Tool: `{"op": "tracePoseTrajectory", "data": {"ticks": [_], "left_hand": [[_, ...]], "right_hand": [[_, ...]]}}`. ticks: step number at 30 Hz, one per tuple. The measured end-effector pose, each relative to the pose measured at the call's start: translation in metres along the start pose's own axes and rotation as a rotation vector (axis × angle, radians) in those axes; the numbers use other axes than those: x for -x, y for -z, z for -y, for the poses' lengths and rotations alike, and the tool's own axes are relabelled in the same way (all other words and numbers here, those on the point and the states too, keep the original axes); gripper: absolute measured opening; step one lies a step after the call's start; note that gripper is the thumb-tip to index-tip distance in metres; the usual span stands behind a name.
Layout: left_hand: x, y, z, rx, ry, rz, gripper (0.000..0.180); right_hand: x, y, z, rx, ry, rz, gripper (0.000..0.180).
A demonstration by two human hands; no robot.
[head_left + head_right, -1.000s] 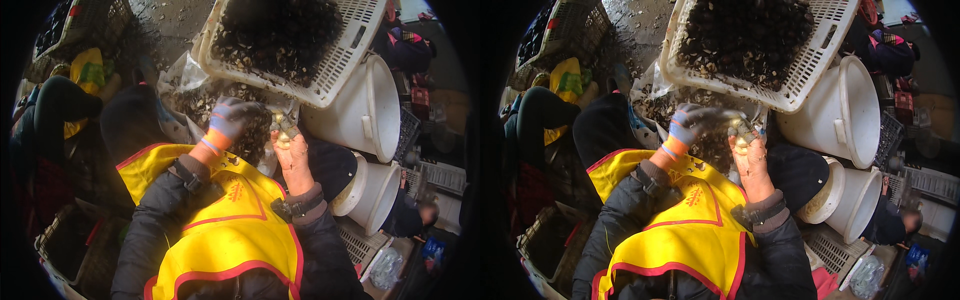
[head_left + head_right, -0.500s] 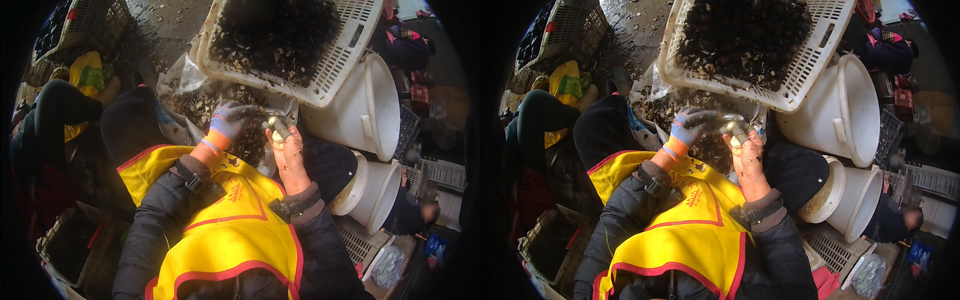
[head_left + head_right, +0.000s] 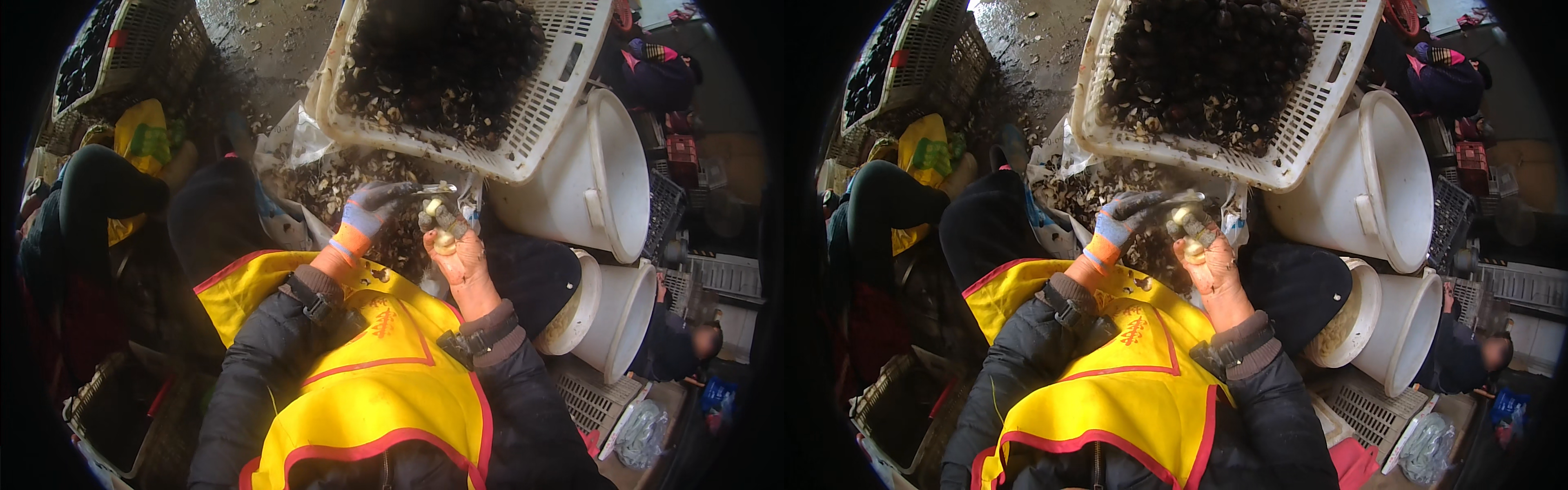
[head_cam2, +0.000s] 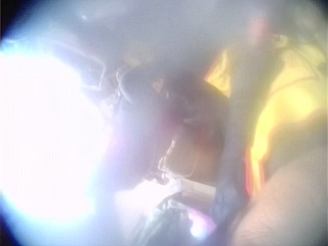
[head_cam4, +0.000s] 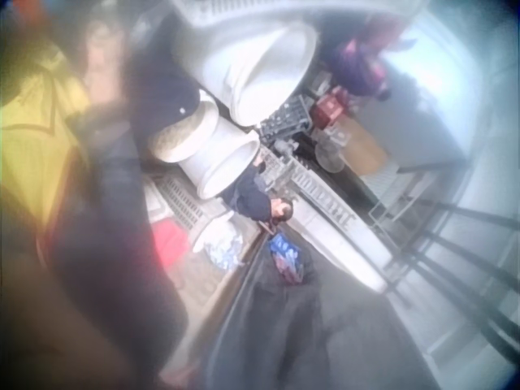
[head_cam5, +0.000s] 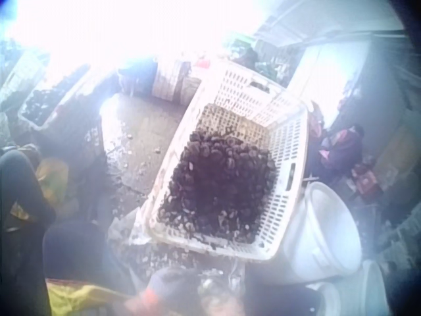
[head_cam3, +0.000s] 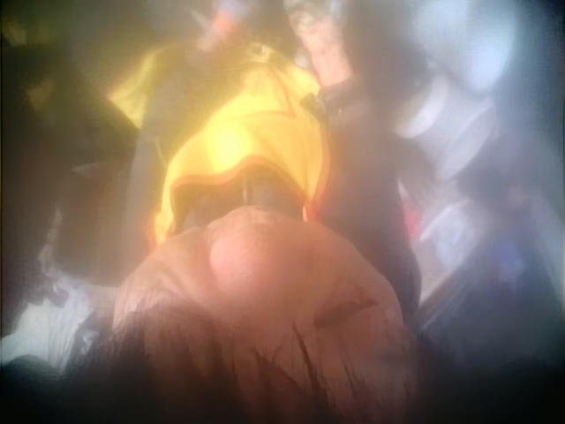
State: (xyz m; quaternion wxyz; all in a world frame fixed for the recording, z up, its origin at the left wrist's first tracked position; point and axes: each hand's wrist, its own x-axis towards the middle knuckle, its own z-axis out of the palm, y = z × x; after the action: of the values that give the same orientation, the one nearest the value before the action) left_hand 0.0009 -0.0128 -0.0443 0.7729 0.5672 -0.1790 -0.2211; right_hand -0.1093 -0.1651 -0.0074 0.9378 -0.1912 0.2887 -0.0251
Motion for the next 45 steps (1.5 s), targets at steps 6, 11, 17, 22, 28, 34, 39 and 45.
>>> {"op": "tracePoseTrajectory", "data": {"ticks": [6, 11, 17, 22, 28, 34, 39, 45], "left_hand": [[-0.002, 0.008, 0.009, -0.053, 0.108, -0.020, 0.030], [-0.008, 0.015, 0.017, 0.212, 0.434, -0.282, 0.027], [-0.015, 0.022, 0.019, 0.153, 0.313, -0.356, 0.028], [-0.020, 0.023, 0.017, 0.309, 0.301, -0.382, 0.028], [-0.025, 0.022, 0.021, 0.206, 0.161, -0.373, 0.026], [-0.029, 0.022, 0.010, 0.327, 0.188, -0.373, 0.029], [-0.037, 0.030, -0.019, 0.617, 0.466, -0.427, 0.036], [-0.025, 0.015, -0.020, 0.630, 0.599, -0.141, 0.045]], "right_hand": [[-0.003, 0.002, 0.002, 0.386, 0.132, -0.045, 0.028], [-0.001, -0.018, 0.014, 0.111, -0.031, -0.210, 0.032], [-0.033, -0.051, 0.043, 0.190, -0.126, -0.033, 0.024], [-0.103, -0.087, 0.079, 1.060, 0.281, -0.120, 0.020], [-0.220, -0.125, 0.082, 2.094, 0.658, -0.236, 0.029], [-0.267, -0.119, 0.067, 2.245, 0.692, -0.164, 0.040], [-0.180, -0.118, 0.068, 1.321, 0.373, 0.324, 0.037], [-0.057, -0.073, 0.027, 1.808, 0.663, 0.337, 0.042]]}}
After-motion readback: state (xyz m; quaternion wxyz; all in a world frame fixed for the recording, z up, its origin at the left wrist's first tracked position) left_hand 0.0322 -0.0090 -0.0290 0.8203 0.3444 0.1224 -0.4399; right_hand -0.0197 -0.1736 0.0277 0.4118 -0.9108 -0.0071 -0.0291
